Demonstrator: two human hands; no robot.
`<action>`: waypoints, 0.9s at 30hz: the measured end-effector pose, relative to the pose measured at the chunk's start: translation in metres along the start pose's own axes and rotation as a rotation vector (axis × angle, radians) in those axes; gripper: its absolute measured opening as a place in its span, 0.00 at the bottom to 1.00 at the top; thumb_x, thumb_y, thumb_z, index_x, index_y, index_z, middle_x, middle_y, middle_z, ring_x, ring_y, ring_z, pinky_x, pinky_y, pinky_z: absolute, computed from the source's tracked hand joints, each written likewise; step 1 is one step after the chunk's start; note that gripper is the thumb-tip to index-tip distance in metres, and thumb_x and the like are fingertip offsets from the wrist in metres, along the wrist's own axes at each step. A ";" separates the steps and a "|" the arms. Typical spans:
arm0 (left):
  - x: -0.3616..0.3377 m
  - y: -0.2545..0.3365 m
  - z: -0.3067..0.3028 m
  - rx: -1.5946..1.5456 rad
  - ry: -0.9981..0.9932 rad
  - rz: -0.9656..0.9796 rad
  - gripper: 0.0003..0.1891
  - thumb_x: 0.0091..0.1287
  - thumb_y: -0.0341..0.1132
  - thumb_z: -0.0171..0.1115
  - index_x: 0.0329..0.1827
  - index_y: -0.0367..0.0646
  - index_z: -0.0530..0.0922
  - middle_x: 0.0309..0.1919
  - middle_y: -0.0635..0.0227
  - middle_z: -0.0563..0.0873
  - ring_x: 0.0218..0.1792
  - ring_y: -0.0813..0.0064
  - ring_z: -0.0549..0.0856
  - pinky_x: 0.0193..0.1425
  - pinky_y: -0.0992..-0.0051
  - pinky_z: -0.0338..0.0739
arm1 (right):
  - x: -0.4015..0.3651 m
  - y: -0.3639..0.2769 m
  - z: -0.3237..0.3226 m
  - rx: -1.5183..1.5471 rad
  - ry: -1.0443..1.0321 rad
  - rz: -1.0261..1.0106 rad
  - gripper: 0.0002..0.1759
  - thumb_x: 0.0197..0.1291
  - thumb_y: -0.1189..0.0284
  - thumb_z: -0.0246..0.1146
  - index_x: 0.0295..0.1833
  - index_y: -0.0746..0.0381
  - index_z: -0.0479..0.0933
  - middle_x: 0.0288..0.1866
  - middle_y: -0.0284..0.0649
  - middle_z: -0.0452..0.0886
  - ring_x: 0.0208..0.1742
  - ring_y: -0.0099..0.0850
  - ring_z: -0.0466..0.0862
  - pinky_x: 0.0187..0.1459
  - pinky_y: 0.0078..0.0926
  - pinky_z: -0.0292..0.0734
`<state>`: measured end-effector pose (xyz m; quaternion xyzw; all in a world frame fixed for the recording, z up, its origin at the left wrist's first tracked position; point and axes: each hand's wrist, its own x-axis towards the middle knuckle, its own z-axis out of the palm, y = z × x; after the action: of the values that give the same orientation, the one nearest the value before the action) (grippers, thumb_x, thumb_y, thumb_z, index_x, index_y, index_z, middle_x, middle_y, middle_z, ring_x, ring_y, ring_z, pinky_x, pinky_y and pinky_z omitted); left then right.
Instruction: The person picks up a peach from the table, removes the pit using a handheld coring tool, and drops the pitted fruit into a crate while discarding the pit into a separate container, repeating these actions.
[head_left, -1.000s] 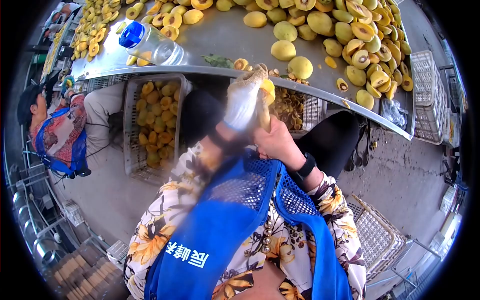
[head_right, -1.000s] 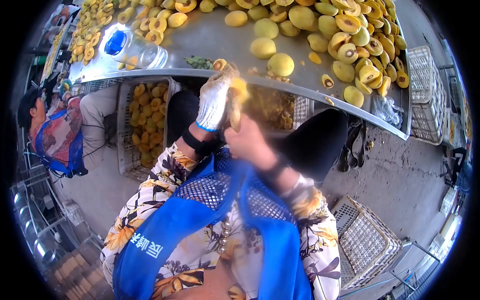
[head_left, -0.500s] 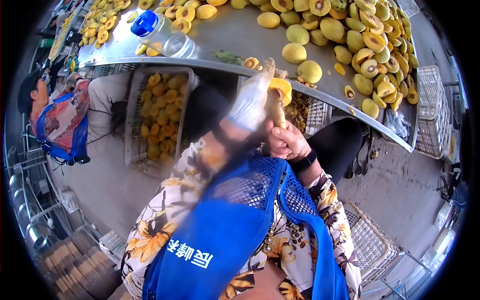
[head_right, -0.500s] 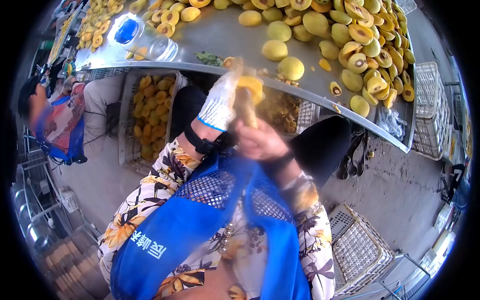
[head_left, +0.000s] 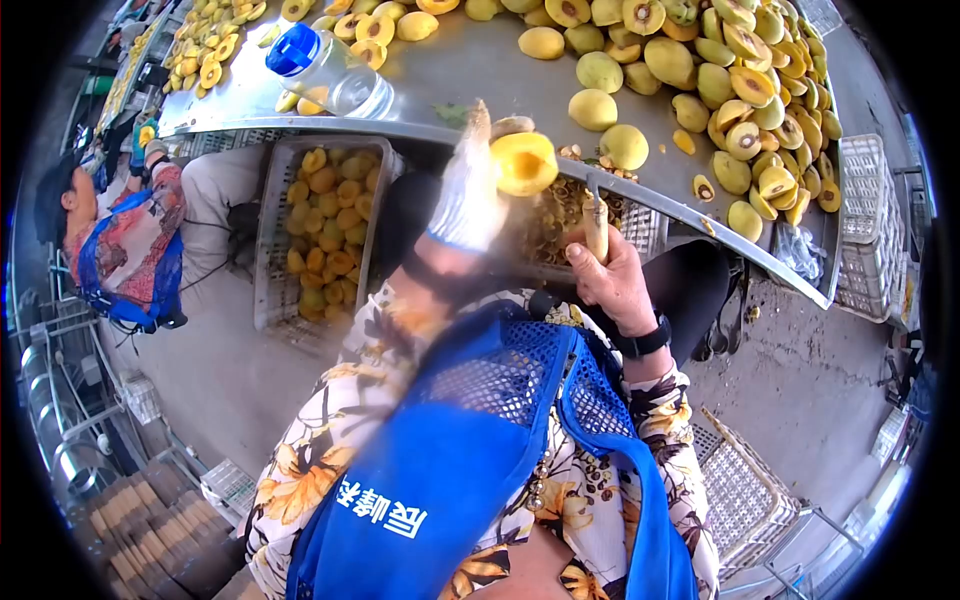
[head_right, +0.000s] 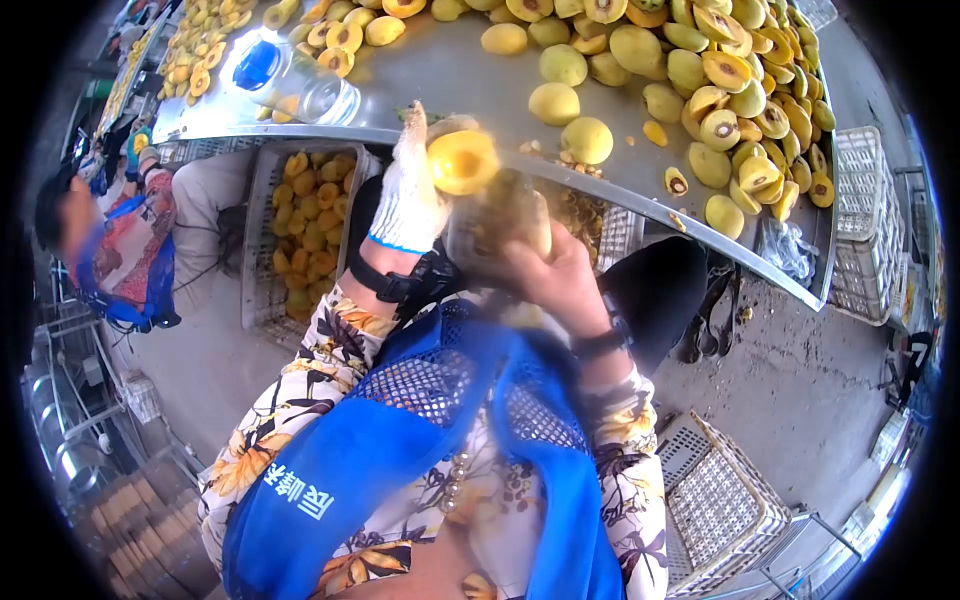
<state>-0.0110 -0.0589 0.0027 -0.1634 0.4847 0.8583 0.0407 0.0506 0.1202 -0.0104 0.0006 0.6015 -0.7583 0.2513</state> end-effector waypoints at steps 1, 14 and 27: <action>0.002 0.003 -0.006 -0.067 -0.015 -0.048 0.28 0.71 0.56 0.41 0.46 0.37 0.75 0.37 0.60 0.84 0.37 0.67 0.84 0.42 0.73 0.81 | -0.001 0.000 -0.002 0.019 0.012 0.003 0.15 0.61 0.68 0.63 0.47 0.65 0.69 0.20 0.27 0.68 0.14 0.14 0.65 0.15 0.11 0.61; 0.074 0.044 -0.045 1.524 -0.087 0.678 0.16 0.64 0.46 0.54 0.45 0.44 0.80 0.44 0.58 0.83 0.47 0.58 0.81 0.51 0.68 0.75 | 0.017 0.048 -0.012 -0.585 0.240 -0.131 0.11 0.58 0.70 0.63 0.43 0.66 0.76 0.27 0.33 0.79 0.28 0.22 0.77 0.33 0.21 0.74; 0.124 -0.002 0.056 1.289 -0.539 0.013 0.18 0.62 0.37 0.54 0.56 0.49 0.76 0.37 0.64 0.84 0.29 0.70 0.84 0.26 0.71 0.78 | -0.004 0.042 -0.027 -0.544 0.392 -0.251 0.13 0.60 0.72 0.61 0.48 0.66 0.73 0.26 0.32 0.77 0.27 0.17 0.74 0.29 0.18 0.72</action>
<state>-0.1410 -0.0220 -0.0117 0.1148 0.8714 0.4104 0.2430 0.0618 0.1402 -0.0546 0.0053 0.8136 -0.5808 0.0272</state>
